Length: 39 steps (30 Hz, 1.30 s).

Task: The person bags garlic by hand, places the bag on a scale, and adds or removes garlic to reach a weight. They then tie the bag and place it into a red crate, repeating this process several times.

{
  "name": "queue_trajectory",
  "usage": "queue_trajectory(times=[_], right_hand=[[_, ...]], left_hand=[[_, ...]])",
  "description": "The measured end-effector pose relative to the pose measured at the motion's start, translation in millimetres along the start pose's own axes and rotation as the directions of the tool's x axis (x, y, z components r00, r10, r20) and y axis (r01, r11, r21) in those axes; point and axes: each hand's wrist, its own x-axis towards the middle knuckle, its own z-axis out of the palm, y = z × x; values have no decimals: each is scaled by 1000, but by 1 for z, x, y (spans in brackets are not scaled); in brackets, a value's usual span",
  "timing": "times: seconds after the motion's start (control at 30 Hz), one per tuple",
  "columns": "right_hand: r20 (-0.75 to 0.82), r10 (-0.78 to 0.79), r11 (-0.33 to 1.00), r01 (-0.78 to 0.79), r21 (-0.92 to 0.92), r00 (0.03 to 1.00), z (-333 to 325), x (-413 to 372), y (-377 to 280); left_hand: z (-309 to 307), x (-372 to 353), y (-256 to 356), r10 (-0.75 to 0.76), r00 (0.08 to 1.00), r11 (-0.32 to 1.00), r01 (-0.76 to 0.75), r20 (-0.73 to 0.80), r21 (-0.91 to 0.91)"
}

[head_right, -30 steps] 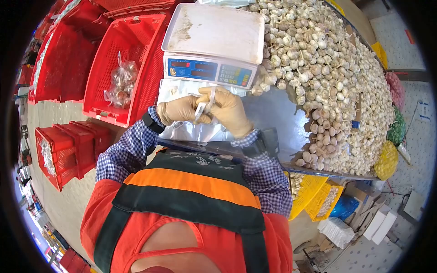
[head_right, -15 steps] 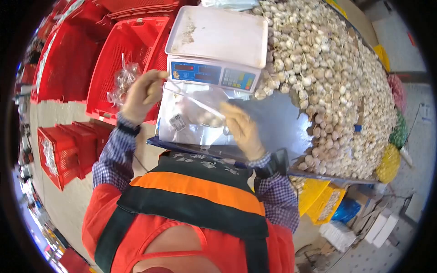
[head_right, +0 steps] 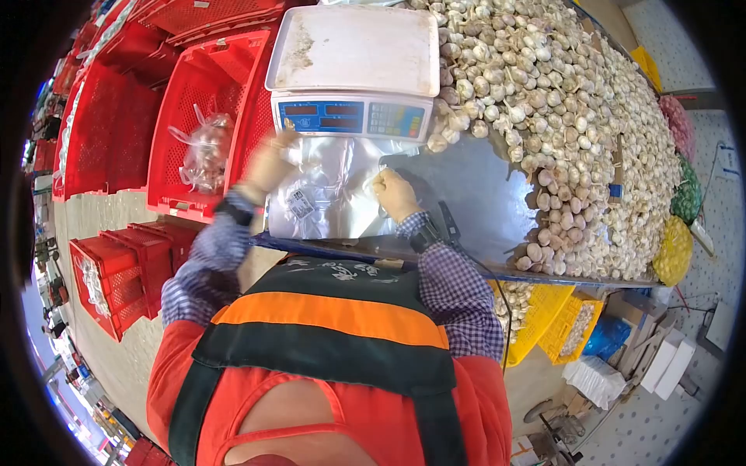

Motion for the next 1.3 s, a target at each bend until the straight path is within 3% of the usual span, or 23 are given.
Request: queue_trajectory(times=[0.03, 0.07, 0.1, 0.17, 0.23, 0.27, 0.3, 0.33, 0.4, 0.47, 0.5, 0.63, 0.7, 0.77, 0.83, 0.9, 0.97, 1.03, 1.1, 1.17, 1.23, 1.27, 1.3], right_hand=[[0, -4, 1000, 4, 1, 1000, 3, 4, 3], [-3, 0, 1000, 0, 11, 1000, 5, 6, 7], [-10, 8, 1000, -8, 23, 1000, 6, 4, 10], [-53, -17, 1000, 18, 22, 998, 6, 6, 7], [-82, -30, 999, 32, 23, 996, 7, 0, 10], [-124, -100, 994, 94, -47, 987, 8, 1, 13], [-165, -173, 981, 154, -119, 971, 8, 4, 13], [-171, -169, 982, 152, -110, 971, 5, 6, 8], [115, 108, 970, -130, 207, 988, -3, 7, -1], [166, 99, 920, -154, 359, 981, -14, -4, -31], [213, 84, 847, -183, 499, 973, -15, -9, -39], [286, -180, 905, 44, 423, 941, -16, -8, -38], [109, 0, 721, -76, 689, 994, -31, -28, -58], [-27, -9, 778, 24, 628, 1000, -49, -44, -73], [-164, -23, 830, 110, 547, 986, -59, -54, -75], [-142, 100, 626, 49, 778, 985, -67, -59, -71], [-245, 72, 500, 178, 847, 967, -82, -66, -56], [-178, 123, 88, 168, 982, 976, -99, -85, -45], [-194, 139, 38, 190, 981, 971, -114, -89, -4], [-270, 291, -445, 379, 811, 918, -145, -100, 57], [-312, 186, -390, 362, 847, 932, -161, -114, 99], [-332, 70, -325, 336, 884, 941, -170, -120, 98], [-339, 83, -327, 347, 879, 937, -174, -126, 96]], left_hand=[[33, -7, 29, 121, 974, 990, -134, 192, 52], [57, -4, 49, 46, 867, 854, -292, 496, 430], [85, -10, 36, 96, 842, 689, -441, 531, 575], [53, 6, 69, -121, 730, 922, -168, 672, 349], [63, -9, 16, 158, 730, 857, -436, 665, 275], [61, -17, -7, 364, 767, 816, -536, 528, 217], [46, -17, -3, 261, 756, 751, -550, 600, 366], [35, -19, -8, 363, 742, 725, -605, 564, 329], [25, -20, -10, 458, 718, 694, -657, 524, 294], [21, -19, 2, 545, 693, 652, -704, 471, 281], [22, -19, 8, 545, 694, 653, -703, 471, 281], [20, -14, 32, 515, 667, 599, -729, 539, 330], [17, -9, 49, 558, 795, 782, -600, 238, 169], [18, -3, 87, 434, 864, 854, -484, 255, 189], [37, 3, 119, 413, 902, 908, -396, 128, -140], [60, 4, 139, 374, 914, 920, -344, 157, -187], [72, 10, 159, 167, 968, 829, -36, 185, -559], [73, 13, 166, 279, 950, 865, -184, 142, -466], [76, 20, 153, 342, 937, 776, -326, -74, -539], [67, 41, 111, 414, 905, 897, -424, -95, -125], [67, 47, 94, 379, 894, 867, -434, 240, 246], [68, 48, 124, 223, 878, 848, -389, 424, 360], [70, 42, 156, 293, 874, 856, -420, 387, 301]])
